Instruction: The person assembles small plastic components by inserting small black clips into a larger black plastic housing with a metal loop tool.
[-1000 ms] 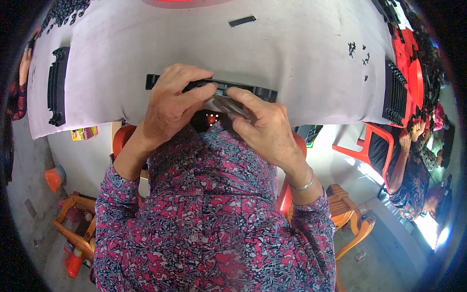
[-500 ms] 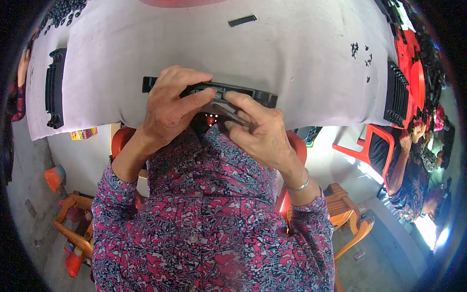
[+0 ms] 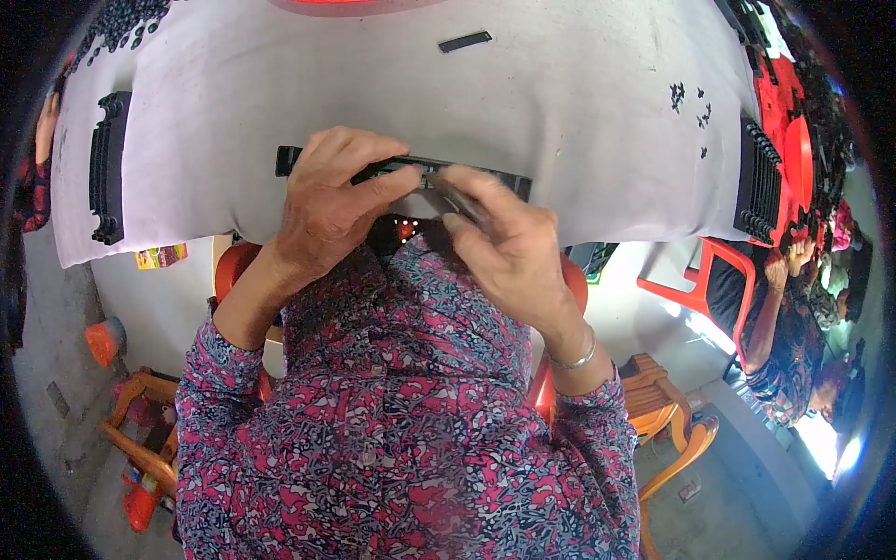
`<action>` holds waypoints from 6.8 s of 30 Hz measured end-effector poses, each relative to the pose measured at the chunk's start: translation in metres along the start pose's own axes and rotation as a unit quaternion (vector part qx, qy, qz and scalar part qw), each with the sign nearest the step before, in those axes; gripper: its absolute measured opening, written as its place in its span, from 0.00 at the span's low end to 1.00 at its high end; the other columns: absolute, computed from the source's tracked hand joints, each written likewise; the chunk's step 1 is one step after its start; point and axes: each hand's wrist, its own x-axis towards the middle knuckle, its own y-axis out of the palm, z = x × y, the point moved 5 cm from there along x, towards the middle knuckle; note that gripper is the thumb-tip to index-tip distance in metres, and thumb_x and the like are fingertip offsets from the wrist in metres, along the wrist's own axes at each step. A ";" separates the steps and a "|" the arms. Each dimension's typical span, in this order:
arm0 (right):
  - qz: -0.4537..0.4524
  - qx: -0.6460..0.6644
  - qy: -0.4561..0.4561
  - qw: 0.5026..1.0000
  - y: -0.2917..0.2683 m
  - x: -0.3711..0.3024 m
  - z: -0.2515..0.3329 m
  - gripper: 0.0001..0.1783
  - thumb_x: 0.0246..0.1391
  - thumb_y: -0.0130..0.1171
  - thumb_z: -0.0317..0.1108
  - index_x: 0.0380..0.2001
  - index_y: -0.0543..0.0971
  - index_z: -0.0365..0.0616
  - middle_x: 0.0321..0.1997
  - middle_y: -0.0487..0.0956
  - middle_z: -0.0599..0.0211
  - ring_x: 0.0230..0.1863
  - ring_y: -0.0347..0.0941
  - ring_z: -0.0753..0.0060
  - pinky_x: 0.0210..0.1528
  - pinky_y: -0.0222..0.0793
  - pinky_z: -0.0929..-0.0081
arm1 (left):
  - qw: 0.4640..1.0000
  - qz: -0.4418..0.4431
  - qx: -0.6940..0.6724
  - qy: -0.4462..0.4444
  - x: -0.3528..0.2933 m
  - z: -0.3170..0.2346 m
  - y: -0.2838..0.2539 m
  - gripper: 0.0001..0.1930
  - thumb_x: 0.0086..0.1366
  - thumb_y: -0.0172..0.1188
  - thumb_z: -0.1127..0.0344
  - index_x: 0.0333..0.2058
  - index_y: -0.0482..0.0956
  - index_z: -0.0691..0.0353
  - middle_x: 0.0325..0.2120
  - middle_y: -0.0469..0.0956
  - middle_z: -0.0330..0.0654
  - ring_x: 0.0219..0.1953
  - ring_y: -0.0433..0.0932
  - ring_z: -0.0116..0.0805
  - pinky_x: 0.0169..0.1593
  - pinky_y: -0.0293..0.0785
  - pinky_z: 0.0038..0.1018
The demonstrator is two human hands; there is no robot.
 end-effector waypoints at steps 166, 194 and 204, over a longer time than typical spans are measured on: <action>-0.198 0.542 -0.025 0.816 -0.031 0.098 0.000 0.20 0.61 0.36 0.47 0.18 0.53 0.53 0.16 0.45 0.76 0.17 0.37 0.78 0.19 0.34 0.76 | 0.993 0.017 0.069 -0.091 0.004 -0.004 -0.010 0.14 0.53 0.66 0.69 0.40 0.80 0.57 0.36 0.77 0.38 0.34 0.75 0.39 0.36 0.71 0.33; -0.209 0.517 0.002 0.830 -0.028 0.100 0.003 0.19 0.58 0.37 0.45 0.16 0.53 0.53 0.15 0.45 0.77 0.16 0.36 0.78 0.19 0.33 0.75 | 0.993 0.007 0.090 -0.080 0.002 -0.004 -0.007 0.16 0.50 0.66 0.71 0.40 0.80 0.54 0.35 0.76 0.36 0.33 0.75 0.38 0.35 0.72 0.32; -0.195 0.521 -0.015 0.831 -0.031 0.095 0.003 0.21 0.60 0.37 0.47 0.16 0.52 0.53 0.15 0.45 0.77 0.16 0.36 0.78 0.19 0.33 0.75 | 0.986 0.049 0.136 -0.081 0.006 -0.008 -0.007 0.16 0.52 0.64 0.70 0.42 0.81 0.50 0.33 0.75 0.34 0.34 0.74 0.36 0.34 0.71 0.32</action>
